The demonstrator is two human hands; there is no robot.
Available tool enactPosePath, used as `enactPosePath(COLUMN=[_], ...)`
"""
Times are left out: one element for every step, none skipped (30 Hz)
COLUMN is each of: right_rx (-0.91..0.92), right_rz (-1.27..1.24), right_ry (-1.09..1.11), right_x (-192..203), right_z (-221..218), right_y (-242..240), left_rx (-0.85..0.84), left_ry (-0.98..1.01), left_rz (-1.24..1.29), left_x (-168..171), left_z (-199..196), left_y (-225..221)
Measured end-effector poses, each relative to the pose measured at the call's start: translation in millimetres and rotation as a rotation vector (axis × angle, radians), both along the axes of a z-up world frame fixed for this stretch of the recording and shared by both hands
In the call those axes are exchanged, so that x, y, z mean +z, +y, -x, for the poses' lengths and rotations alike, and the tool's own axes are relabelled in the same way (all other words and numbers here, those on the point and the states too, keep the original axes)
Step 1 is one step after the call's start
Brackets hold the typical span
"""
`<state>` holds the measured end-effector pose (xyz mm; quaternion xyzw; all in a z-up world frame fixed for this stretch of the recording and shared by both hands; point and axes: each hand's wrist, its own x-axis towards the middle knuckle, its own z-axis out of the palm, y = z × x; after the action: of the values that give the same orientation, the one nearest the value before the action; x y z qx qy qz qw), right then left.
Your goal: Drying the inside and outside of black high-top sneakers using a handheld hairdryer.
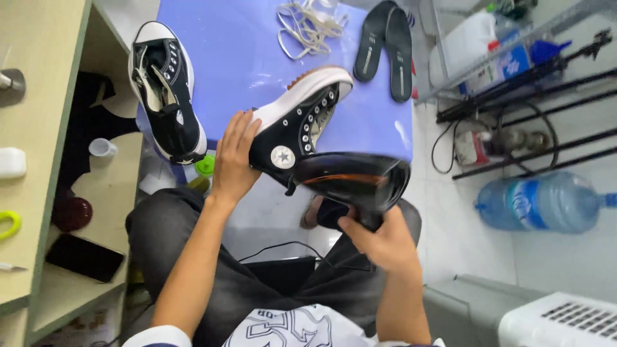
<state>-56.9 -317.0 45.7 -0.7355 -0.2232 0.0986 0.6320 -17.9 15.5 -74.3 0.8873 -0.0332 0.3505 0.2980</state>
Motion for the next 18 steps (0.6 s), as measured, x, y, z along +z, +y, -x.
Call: enactPosePath(right_rx=[-0.017, -0.022, -0.028, -0.034, -0.041, -0.049, -0.056, -0.064, -0.072, -0.066, -0.041, -0.018, -0.015, -0.051, -0.087, -0.083, -0.055, -0.029], right_rz=[-0.007, 0.019, 0.044, 0.036, 0.035, 0.035, 0.029, 0.061, 0.093, 0.093, 0.067, 0.042, 0.043, 0.120, 0.195, 0.197, 0.103, 0.007], right_ry=[0.008, -0.015, -0.037, -0.039, -0.014, 0.018, 0.024, -0.078, -0.181, -0.179, -0.091, -0.004, -0.003, -0.090, -0.176, -0.172, -0.080, 0.007], right_x=[7, 14, 21, 18, 16, 13, 21, 31, 40, 41, 42, 42, 34, 27, 20, 24, 28, 33], right_z=[1, -3, -7, -6, -4, 0, 1, -5, -10, -9, -7, -5, -7, -13, -18, -15, -12, -10], right_y=[3, 7, 10, 11, 12, 13, 19, 25, 31, 31, 31, 31, 25, 19, 14, 18, 22, 27], left_rx=[-0.017, -0.022, -0.028, -0.034, -0.043, -0.051, -0.058, -0.053, -0.049, -0.043, -0.041, -0.043, -0.040, -0.029, -0.017, -0.014, -0.005, 0.002], left_ry=[0.008, -0.009, -0.025, -0.026, -0.025, -0.017, -0.010, -0.022, -0.033, -0.031, -0.037, -0.044, -0.044, -0.053, -0.063, -0.059, -0.062, -0.071], left_rz=[-0.007, 0.032, 0.071, 0.063, 0.086, 0.111, 0.105, 0.117, 0.129, 0.129, 0.131, 0.133, 0.134, 0.169, 0.204, 0.206, 0.263, 0.319], left_x=[0, 1, 3, 4, 4, 4, 1, -2, -4, -4, -4, -4, -6, -6, -6, -6, -7, -6], left_z=[3, 1, -1, -2, -3, 0, 3, 1, 0, -1, -1, -2, 0, -2, -4, -3, -2, -4], left_y=[-1, -1, -1, -1, -1, -2, -2, -3, -4, -4, -3, -3, -4, -3, -3, 0, 2, 6])
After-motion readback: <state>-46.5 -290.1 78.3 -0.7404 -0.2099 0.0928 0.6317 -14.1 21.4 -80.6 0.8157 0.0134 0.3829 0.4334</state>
